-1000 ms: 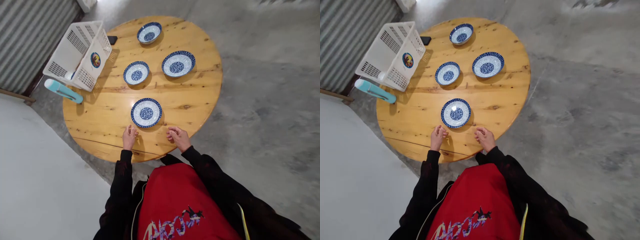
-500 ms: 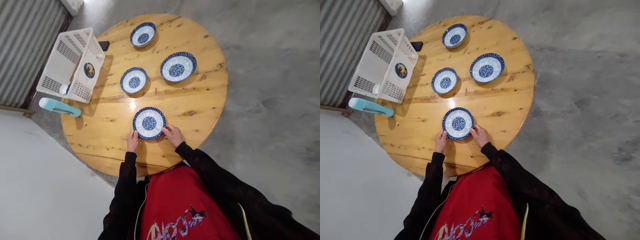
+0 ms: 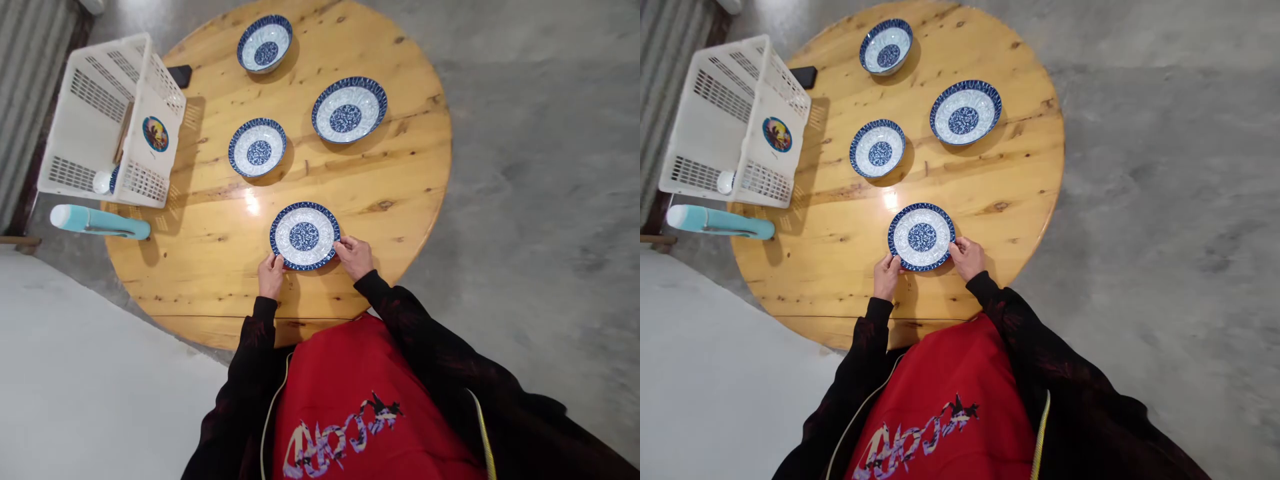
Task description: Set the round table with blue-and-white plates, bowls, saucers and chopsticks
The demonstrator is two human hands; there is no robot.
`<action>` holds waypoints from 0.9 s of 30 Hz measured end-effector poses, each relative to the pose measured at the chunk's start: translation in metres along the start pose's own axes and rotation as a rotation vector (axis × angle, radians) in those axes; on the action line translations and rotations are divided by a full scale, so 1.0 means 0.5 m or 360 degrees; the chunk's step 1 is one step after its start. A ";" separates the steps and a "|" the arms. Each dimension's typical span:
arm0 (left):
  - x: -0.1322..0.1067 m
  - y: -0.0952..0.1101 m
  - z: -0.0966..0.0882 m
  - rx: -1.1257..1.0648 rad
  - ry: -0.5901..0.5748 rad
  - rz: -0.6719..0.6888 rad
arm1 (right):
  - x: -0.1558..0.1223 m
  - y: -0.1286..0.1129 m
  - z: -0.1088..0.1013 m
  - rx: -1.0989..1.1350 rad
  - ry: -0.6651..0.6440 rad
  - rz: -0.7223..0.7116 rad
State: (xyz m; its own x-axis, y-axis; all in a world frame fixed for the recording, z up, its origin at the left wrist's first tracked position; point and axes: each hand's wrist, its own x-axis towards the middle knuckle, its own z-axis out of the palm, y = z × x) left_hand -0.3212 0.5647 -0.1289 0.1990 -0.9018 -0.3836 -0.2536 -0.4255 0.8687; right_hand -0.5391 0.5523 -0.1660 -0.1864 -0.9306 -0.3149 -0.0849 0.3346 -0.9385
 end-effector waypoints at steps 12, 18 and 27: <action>0.001 -0.003 -0.003 0.0059 -0.0092 0.0056 | -0.018 -0.006 -0.009 0.0039 0.0067 0.0013; 0.000 -0.010 -0.002 -0.0022 -0.0077 0.0064 | -0.018 -0.003 -0.017 -0.0011 -0.0030 0.0046; 0.005 -0.017 -0.003 -0.0035 -0.0067 0.0062 | -0.016 0.001 -0.021 0.0020 -0.0092 0.0054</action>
State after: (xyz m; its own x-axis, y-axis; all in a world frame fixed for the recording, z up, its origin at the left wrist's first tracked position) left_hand -0.3169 0.5664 -0.1368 0.1491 -0.9203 -0.3616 -0.2392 -0.3884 0.8899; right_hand -0.5481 0.5614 -0.1622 -0.1320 -0.9259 -0.3540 -0.0674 0.3647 -0.9287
